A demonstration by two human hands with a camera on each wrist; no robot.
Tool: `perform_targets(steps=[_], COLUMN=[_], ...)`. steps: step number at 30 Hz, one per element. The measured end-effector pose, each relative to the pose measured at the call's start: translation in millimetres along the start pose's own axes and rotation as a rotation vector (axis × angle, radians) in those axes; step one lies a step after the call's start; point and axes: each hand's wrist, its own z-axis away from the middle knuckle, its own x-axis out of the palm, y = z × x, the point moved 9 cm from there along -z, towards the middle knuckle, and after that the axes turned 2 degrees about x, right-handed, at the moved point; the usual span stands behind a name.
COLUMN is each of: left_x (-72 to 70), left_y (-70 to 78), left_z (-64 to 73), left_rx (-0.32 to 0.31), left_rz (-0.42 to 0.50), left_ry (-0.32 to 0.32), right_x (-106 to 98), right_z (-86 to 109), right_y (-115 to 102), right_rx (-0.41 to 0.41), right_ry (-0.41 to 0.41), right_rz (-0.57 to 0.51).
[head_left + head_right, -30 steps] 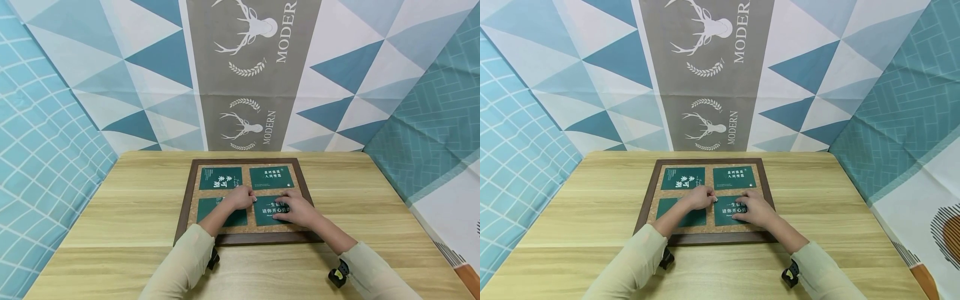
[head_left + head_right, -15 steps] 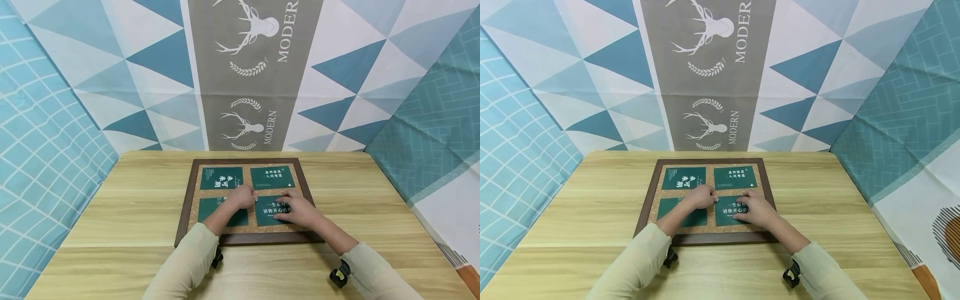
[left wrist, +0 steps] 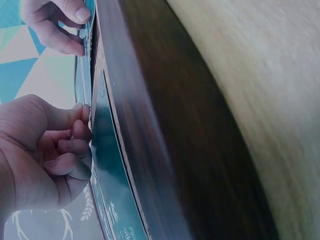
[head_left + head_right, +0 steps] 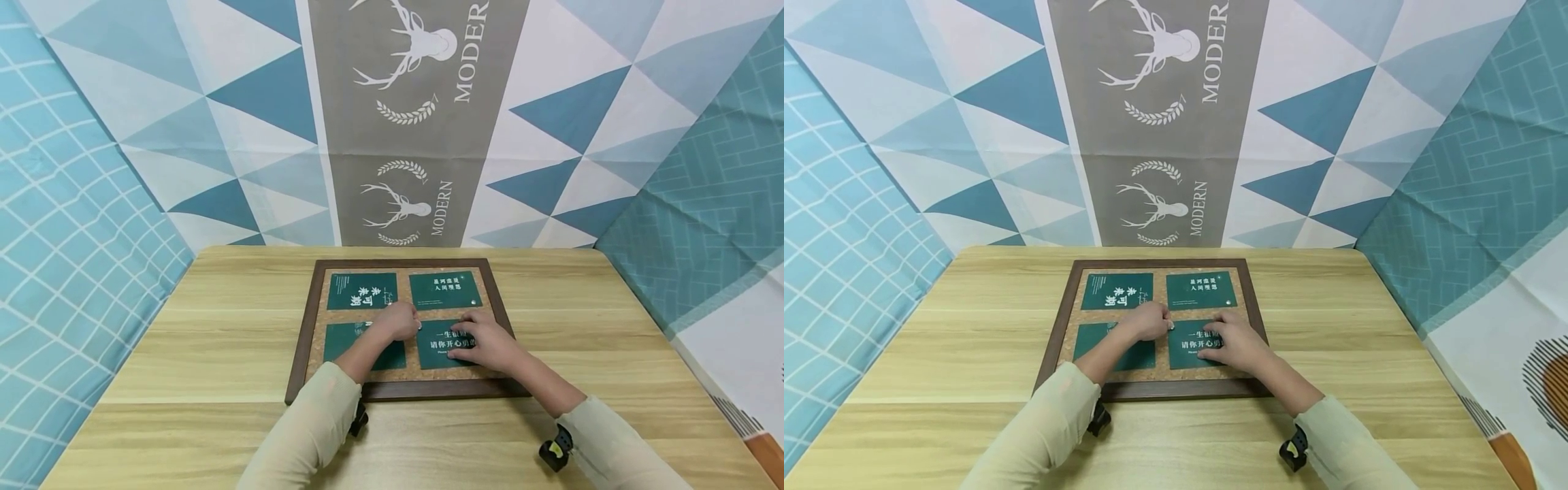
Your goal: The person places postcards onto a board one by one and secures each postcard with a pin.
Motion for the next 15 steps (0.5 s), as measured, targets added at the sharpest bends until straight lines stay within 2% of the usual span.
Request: perform_targets(steps=[9,15], left_x=[-0.5,-2.0], left_y=[1.5,3.3], left_z=[-0.9,-0.4], left_rx=[0.004,-0.009], left_rz=[-0.029,-0.097], left_ry=[0.002,-0.013], right_x=[0.5,0.4], right_z=[0.2,-0.5], right_y=[0.0,-0.5], right_rx=[0.001,0.0], right_ry=[-0.007,-0.01], right_rz=[-0.002,-0.002])
